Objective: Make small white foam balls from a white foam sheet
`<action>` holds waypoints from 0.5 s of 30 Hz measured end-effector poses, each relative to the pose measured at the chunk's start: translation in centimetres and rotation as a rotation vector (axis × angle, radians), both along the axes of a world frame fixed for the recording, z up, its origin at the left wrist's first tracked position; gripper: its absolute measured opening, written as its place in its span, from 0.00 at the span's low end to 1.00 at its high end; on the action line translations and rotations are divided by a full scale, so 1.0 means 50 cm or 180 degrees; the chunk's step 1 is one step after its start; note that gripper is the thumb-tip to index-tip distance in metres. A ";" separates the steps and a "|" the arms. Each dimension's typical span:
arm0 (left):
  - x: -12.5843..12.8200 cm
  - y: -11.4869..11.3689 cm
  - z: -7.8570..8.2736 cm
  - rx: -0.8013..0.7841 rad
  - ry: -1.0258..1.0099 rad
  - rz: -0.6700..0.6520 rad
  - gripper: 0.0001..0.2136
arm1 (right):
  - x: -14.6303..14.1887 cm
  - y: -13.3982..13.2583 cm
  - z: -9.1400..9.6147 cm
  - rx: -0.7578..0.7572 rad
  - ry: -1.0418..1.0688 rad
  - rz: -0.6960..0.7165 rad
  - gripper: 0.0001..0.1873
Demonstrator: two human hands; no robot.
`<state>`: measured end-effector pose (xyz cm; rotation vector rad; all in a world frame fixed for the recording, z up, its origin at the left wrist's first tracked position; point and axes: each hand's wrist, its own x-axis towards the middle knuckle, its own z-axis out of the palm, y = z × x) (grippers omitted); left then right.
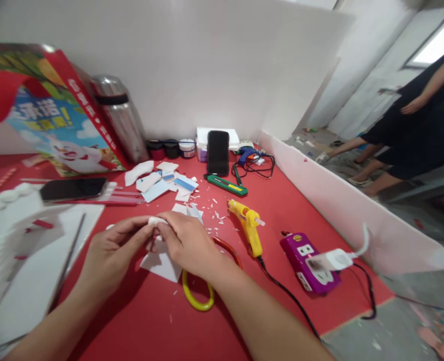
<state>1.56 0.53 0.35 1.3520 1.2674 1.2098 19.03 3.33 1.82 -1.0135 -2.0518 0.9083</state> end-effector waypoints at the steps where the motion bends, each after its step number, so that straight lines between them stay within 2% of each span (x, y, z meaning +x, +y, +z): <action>1: 0.001 0.001 0.001 -0.0018 -0.0021 -0.0003 0.10 | 0.001 0.002 0.000 -0.0031 -0.0037 0.0001 0.12; 9: 0.006 0.002 -0.002 0.0032 0.0022 0.0241 0.10 | -0.004 0.000 0.004 -0.0069 -0.0345 -0.0276 0.14; 15: 0.015 -0.002 0.003 0.0202 0.0133 0.0363 0.09 | -0.007 -0.013 0.012 0.0444 -0.0561 -0.0086 0.11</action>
